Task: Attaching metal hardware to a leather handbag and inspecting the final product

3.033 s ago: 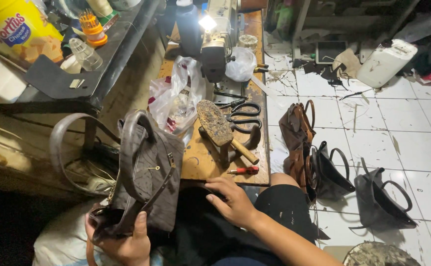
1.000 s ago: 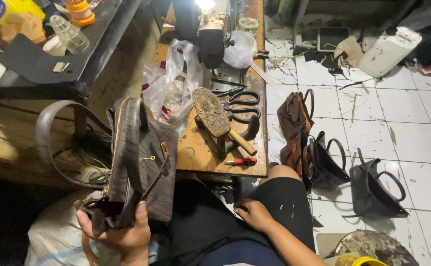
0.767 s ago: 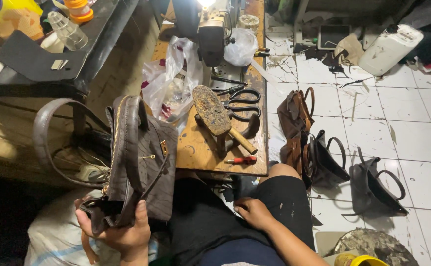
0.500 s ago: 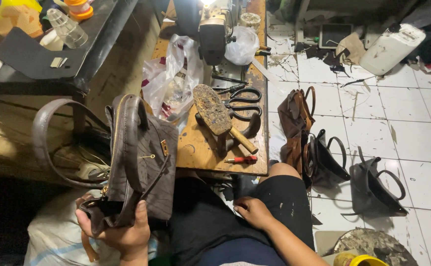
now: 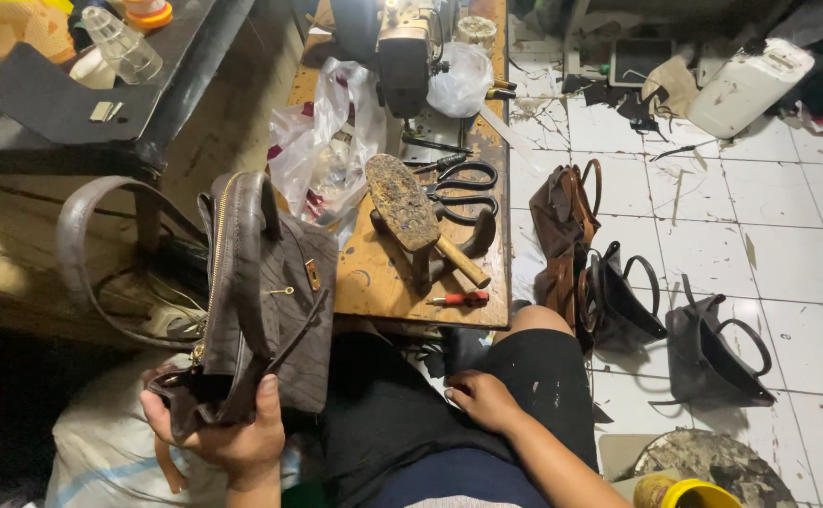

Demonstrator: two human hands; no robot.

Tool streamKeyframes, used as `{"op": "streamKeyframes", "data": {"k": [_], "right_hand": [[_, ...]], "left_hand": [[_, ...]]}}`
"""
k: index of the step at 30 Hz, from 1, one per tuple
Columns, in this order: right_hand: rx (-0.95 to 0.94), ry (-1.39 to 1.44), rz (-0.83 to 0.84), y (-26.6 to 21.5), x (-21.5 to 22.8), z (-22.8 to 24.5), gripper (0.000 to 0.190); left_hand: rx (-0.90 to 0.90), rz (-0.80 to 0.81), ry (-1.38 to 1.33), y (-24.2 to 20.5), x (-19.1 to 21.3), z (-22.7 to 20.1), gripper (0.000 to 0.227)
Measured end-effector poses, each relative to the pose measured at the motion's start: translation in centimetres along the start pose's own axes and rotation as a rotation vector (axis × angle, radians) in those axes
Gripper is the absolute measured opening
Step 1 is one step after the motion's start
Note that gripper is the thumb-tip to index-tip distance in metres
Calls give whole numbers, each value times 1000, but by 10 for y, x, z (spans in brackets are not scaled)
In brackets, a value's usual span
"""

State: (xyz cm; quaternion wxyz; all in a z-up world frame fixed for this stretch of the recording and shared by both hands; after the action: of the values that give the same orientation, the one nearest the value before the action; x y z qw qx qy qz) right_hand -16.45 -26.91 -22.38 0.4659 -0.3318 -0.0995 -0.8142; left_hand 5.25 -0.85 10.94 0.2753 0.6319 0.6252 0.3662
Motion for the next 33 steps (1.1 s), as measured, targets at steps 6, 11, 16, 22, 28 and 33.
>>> {"op": "streamKeyframes", "data": {"k": [6, 11, 16, 22, 28, 33], "right_hand": [[-57, 65, 10, -3, 9, 10, 30], [-45, 50, 16, -2, 4, 5, 32], [-45, 48, 9, -1, 2, 3, 31], [-28, 33, 24, 0, 0, 4, 33], [-23, 20, 16, 0, 0, 3, 33], [-40, 28, 33, -2, 4, 10, 33]], "left_hand": [[80, -11, -34, -4, 2, 12, 105], [-4, -2, 7, 0, 2, 3, 104], [45, 4, -97, 0, -2, 4, 102], [46, -10, -34, -3, 3, 10, 104], [79, 1, -87, -2, 2, 11, 104], [70, -13, -40, -6, 8, 17, 105]]}}
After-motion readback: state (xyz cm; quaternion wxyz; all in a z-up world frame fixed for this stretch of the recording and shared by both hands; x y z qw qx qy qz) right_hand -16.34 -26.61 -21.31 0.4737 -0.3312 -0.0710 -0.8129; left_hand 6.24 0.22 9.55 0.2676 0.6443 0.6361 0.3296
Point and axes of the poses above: each hand's wrist, its own y-axis towards the middle knuckle, its own x-axis out of the back of the hand, z = x × y, the point moved 10 cm from there along y, towards the middle knuckle, and after that the axes turned 4 degrees about -z, right-handed, at the moved point
